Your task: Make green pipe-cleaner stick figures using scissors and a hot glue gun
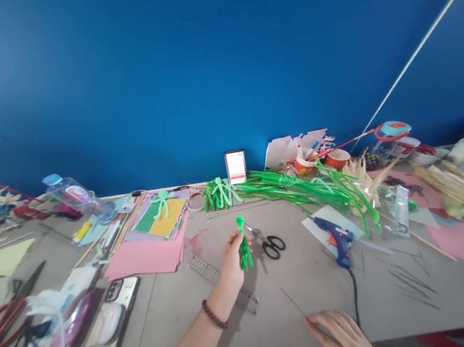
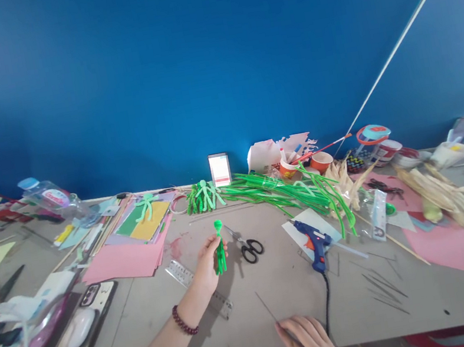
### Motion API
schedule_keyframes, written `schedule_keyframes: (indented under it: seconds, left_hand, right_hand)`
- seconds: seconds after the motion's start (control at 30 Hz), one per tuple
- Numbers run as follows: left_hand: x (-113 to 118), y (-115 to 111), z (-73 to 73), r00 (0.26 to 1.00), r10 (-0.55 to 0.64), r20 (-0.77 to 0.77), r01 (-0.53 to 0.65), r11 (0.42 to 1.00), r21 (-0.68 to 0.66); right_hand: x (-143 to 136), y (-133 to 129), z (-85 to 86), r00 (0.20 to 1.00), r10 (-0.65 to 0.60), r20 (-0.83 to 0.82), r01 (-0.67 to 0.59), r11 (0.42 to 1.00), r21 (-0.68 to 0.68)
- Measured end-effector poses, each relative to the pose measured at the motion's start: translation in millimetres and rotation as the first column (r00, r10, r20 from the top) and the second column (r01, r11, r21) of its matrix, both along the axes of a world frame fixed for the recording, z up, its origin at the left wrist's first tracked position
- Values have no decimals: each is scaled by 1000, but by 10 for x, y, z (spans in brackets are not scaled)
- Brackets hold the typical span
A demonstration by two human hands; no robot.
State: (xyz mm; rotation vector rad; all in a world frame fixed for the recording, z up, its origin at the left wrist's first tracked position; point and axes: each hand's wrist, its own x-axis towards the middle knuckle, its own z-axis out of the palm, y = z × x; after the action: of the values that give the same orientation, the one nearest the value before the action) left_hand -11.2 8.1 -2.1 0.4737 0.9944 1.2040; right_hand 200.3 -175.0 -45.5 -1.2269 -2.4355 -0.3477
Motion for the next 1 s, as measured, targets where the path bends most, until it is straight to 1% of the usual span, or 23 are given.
schedule_keyframes:
  seconds: [0.17,0.3,0.4,0.5,0.57,0.7,0.87,0.93,1.0]
  left_hand:
    - [5,-1,-22,1000,-14,-2,14,1000,2]
    - [9,-2,-34,1000,-3,-9,3,1000,-2]
    - [10,-4,-36,1000,-3,-14,3,1000,3]
    - [11,-10,-24,1000,-1,-11,1,1000,7]
    - [11,-15,-8,1000,3,-6,-3,1000,4]
    - [14,-21,13,1000,9,-2,-9,1000,2]
    - [17,-16,-15,1000,0,3,0,1000,4]
    - [18,-14,-26,1000,1,8,-1,1000,3]
    - [19,-12,-28,1000,4,10,-4,1000,3]
  right_hand:
    - [-23,-27,-13,999,19,26,-20,999,47]
    - [-19,-21,-24,999,-45,17,44,998,45]
    - [-1,-2,5,996,-61,70,56,995,79]
    - [25,15,45,991,-36,125,24,995,96]
    - [39,22,55,991,-18,131,5,995,98]
    - [56,16,14,995,-9,97,2,997,79]
    - [75,-28,-71,998,31,49,-35,997,71]
    - [87,-40,-65,998,49,33,-51,996,66]
    - [97,-35,-13,996,87,12,-88,993,73]
